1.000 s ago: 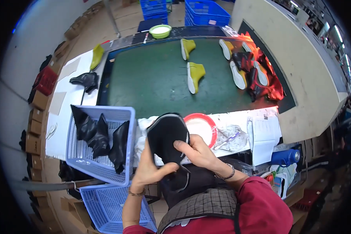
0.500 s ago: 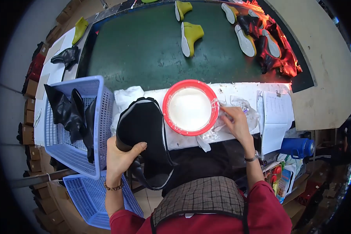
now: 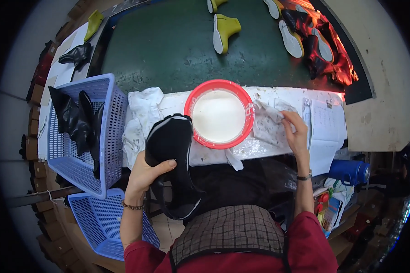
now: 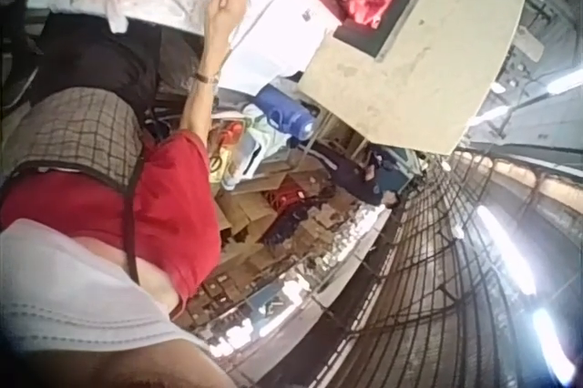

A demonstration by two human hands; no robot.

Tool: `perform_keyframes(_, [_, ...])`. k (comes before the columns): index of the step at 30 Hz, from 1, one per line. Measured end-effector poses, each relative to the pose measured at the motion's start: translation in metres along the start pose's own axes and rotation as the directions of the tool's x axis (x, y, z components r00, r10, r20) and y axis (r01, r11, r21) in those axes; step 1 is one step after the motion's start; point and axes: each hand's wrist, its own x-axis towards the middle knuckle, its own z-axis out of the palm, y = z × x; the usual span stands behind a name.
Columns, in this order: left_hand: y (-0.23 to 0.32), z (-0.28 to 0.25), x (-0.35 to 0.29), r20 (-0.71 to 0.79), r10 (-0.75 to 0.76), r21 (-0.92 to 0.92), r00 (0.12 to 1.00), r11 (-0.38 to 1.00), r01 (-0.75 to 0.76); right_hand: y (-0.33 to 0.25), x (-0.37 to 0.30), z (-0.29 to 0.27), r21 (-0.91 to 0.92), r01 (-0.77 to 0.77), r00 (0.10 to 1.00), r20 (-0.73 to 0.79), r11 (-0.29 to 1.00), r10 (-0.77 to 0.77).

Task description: Applying adhesive to shoe uppers using a brush and organizing parts in a factory setting.

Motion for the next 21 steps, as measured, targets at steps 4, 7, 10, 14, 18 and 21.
perform_keyframes(4, [0.005,0.006,0.006,-0.001,-0.033,0.15,0.999,0.988,0.032,-0.065,0.036,0.003,-0.122,0.024,0.996,0.092,0.992,-0.013])
perform_keyframes(7, [0.009,0.012,0.017,-0.027,0.061,0.268,0.998,0.962,-0.052,-0.081,0.053,0.026,-0.303,0.171,0.973,0.202,0.937,-0.112])
perform_keyframes(10, [0.01,0.011,0.027,-0.021,0.091,0.257,0.996,0.963,-0.082,-0.081,0.061,0.044,-0.383,0.31,0.932,0.302,0.87,-0.199])
perform_keyframes(14, [0.027,0.017,0.036,-0.021,0.017,0.201,1.0,0.98,-0.013,-0.081,0.07,0.051,-0.398,0.403,0.895,0.358,0.824,-0.265])
perform_keyframes(18, [0.032,0.015,0.044,0.069,-0.089,0.161,0.994,0.984,0.077,-0.092,0.092,0.035,0.0,0.215,0.951,0.226,0.977,-0.209])
perform_keyframes(21, [0.038,0.018,0.05,0.15,-0.124,0.151,0.981,0.983,0.101,-0.109,0.101,0.035,0.127,0.227,0.927,0.276,0.966,-0.254])
